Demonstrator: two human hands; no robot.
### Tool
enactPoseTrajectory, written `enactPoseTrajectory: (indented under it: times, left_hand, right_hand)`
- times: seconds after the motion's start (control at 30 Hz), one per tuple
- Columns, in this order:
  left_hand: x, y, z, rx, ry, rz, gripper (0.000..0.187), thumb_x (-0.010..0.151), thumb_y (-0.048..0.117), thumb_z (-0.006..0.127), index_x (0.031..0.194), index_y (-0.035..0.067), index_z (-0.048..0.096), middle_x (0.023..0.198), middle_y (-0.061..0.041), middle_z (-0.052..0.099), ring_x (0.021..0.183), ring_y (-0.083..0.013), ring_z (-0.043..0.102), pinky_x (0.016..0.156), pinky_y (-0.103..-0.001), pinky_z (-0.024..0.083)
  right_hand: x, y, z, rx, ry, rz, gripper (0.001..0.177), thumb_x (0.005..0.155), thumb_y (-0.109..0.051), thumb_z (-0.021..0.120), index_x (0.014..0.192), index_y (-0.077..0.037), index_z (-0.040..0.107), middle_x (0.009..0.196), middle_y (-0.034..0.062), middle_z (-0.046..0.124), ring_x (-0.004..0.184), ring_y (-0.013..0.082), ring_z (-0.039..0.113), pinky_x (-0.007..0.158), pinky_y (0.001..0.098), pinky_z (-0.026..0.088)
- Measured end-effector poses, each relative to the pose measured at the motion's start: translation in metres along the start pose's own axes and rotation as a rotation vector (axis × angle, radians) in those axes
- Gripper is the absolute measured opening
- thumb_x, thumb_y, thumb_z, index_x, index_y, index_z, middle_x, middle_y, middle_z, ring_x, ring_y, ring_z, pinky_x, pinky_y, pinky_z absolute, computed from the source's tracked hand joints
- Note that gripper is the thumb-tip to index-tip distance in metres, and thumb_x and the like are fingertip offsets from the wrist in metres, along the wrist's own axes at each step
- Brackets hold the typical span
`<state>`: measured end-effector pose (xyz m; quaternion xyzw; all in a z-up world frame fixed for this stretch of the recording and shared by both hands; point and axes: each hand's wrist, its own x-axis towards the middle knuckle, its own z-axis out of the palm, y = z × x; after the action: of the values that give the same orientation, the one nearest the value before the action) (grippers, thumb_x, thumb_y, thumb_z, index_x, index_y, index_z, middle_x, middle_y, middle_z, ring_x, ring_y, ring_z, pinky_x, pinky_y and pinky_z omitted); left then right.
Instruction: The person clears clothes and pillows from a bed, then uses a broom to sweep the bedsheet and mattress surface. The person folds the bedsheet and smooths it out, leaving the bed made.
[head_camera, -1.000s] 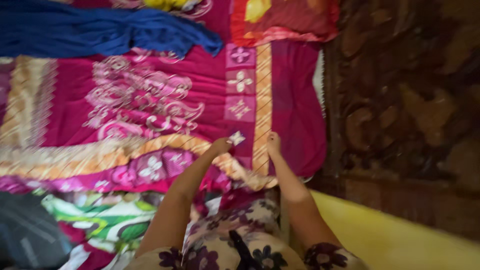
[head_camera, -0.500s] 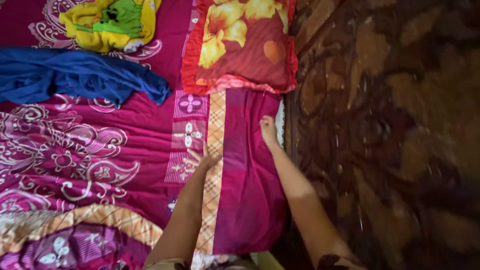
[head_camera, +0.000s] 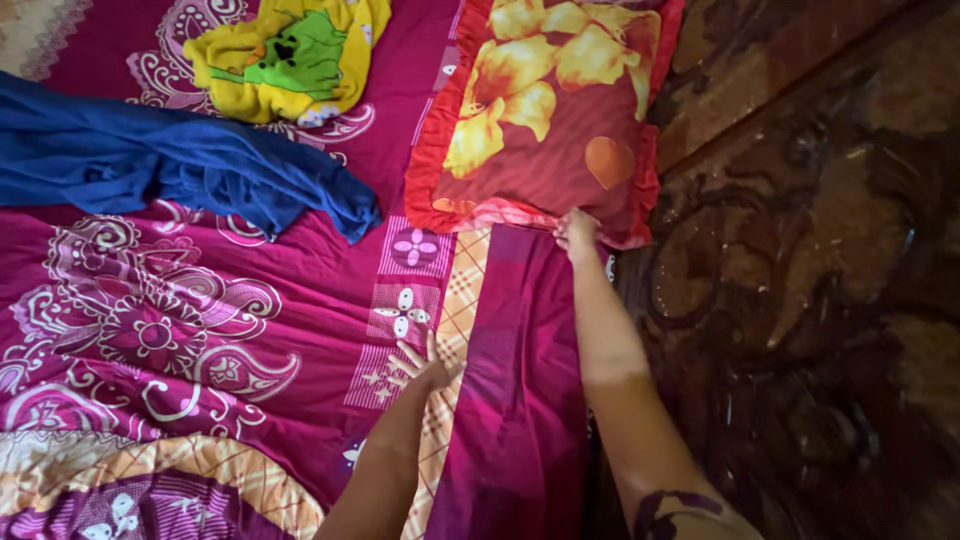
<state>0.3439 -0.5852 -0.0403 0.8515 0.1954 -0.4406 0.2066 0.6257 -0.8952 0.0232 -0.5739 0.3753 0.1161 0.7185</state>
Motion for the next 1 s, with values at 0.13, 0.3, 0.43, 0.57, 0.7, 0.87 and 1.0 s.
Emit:
enactPoseTrajectory:
  times: [0.13, 0.3, 0.43, 0.57, 0.7, 0.87, 1.0]
  left_hand:
    - [-0.001, 0.0, -0.003, -0.007, 0.026, 0.009, 0.123, 0.075, 0.093, 0.051, 0.158, 0.045, -0.026, 0.155, -0.029, -0.049, 0.14, -0.0627, -0.038, 0.105, -0.085, -0.003]
    - [-0.003, -0.007, -0.003, -0.02, 0.003, 0.04, 0.123, 0.076, 0.094, 0.049, 0.158, 0.044, -0.027, 0.154, -0.029, -0.049, 0.14, -0.0617, -0.038, 0.106, -0.086, -0.006]
    - [-0.001, -0.01, 0.002, -0.049, 0.018, 0.069, 0.123, 0.076, 0.093, 0.051, 0.158, 0.044, -0.025, 0.154, -0.029, -0.049, 0.14, -0.0624, -0.038, 0.106, -0.085, -0.005]
    - [0.006, -0.009, 0.01, -0.087, 0.048, 0.077, 0.121, 0.076, 0.091, 0.053, 0.159, 0.045, -0.022, 0.156, -0.027, -0.048, 0.142, -0.0609, -0.039, 0.105, -0.086, -0.005]
    - [0.009, -0.01, 0.007, -0.074, 0.046, 0.067, 0.124, 0.075, 0.092, 0.054, 0.159, 0.045, -0.025, 0.155, -0.027, -0.048, 0.141, -0.0594, -0.04, 0.106, -0.086, -0.006]
    - [0.001, -0.01, 0.006, -0.081, 0.045, 0.097, 0.121, 0.075, 0.092, 0.052, 0.159, 0.045, -0.022, 0.155, -0.025, -0.05, 0.141, -0.0597, -0.039, 0.108, -0.086, -0.005]
    - [-0.006, -0.017, -0.005, -0.152, 0.029, 0.125, 0.12, 0.073, 0.088, 0.054, 0.161, 0.047, -0.017, 0.155, -0.023, -0.051, 0.142, -0.0586, -0.039, 0.109, -0.086, -0.001]
  right_hand:
    - [0.006, 0.017, 0.065, -0.064, -0.103, -0.214, 0.045, 0.094, -0.043, 0.064, 0.111, -0.003, 0.052, 0.102, 0.0193, 0.068, 0.081, 0.032, 0.052, 0.075, 0.0496, 0.044]
    - [-0.033, 0.054, 0.074, 0.393, 0.032, 0.161, 0.092, 0.08, -0.078, 0.059, 0.146, -0.018, 0.038, 0.144, 0.0172, 0.045, 0.111, 0.0377, 0.055, 0.098, 0.052, 0.051]
    - [-0.019, 0.053, 0.027, 0.331, 0.011, 0.006, 0.11, 0.076, -0.087, 0.056, 0.155, -0.015, 0.031, 0.157, 0.0159, 0.039, 0.124, 0.0378, 0.055, 0.096, 0.0578, 0.05]
    - [0.021, 0.033, -0.022, 0.17, 0.026, -0.043, 0.054, 0.091, -0.054, 0.052, 0.135, -0.023, 0.05, 0.115, 0.0085, 0.062, 0.096, 0.0298, 0.065, 0.081, 0.0489, 0.055]
    - [0.009, 0.034, -0.025, -0.15, 0.137, -0.186, 0.025, 0.103, -0.038, 0.057, 0.098, -0.013, 0.056, 0.067, -0.0007, 0.053, 0.053, 0.017, 0.053, 0.05, 0.0335, 0.043]
    - [-0.091, -0.005, 0.004, 0.01, -0.11, -0.536, 0.012, 0.099, -0.022, 0.058, 0.088, -0.018, 0.062, 0.06, -0.0061, 0.043, 0.046, 0.0068, 0.04, 0.043, 0.0246, 0.031]
    - [-0.238, -0.049, 0.041, -0.191, -0.513, -1.022, 0.012, 0.097, -0.012, 0.054, 0.086, -0.008, 0.058, 0.078, 0.0008, 0.057, 0.068, 0.0092, 0.053, 0.065, 0.0254, 0.044]
